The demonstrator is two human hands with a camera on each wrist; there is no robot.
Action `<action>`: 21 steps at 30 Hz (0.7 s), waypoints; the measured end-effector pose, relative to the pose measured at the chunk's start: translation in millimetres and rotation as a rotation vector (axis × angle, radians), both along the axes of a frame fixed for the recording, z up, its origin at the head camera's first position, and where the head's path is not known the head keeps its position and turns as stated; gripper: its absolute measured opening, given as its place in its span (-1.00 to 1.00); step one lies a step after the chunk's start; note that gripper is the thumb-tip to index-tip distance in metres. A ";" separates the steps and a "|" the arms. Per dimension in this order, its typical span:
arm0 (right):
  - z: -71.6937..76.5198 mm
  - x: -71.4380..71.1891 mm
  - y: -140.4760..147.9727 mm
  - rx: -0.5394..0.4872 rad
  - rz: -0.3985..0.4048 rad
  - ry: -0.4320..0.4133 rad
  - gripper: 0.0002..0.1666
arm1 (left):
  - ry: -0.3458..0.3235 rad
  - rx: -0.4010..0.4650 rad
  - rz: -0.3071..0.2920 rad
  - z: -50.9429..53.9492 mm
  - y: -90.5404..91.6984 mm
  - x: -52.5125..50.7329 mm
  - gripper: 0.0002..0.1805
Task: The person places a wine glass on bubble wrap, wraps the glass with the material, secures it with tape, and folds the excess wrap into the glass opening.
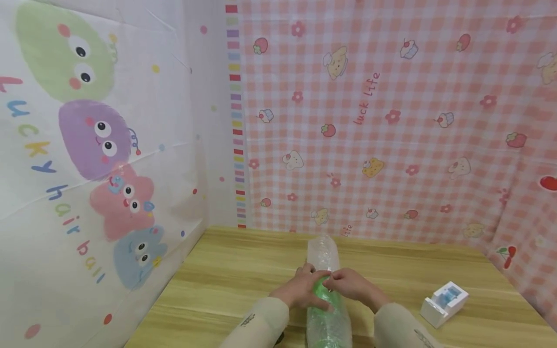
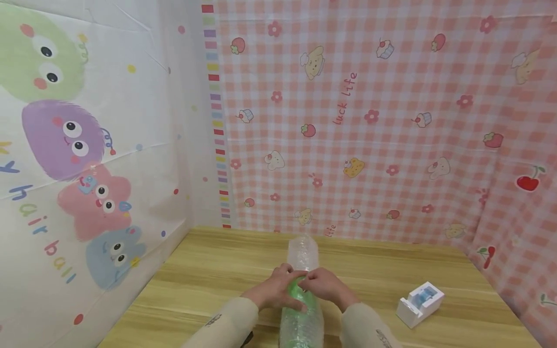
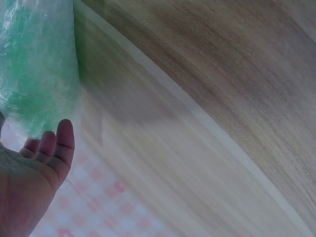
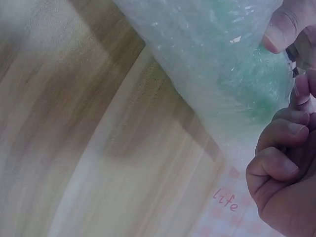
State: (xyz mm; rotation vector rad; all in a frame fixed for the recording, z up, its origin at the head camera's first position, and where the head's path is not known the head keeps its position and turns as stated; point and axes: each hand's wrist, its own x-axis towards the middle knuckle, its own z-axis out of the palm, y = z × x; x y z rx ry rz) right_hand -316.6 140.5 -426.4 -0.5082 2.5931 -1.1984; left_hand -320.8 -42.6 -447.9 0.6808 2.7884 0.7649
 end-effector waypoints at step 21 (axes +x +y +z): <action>13.7 9.9 -21.5 0.269 -0.311 -0.059 -0.64 | -0.007 0.007 -0.011 1.8 0.8 2.4 -0.08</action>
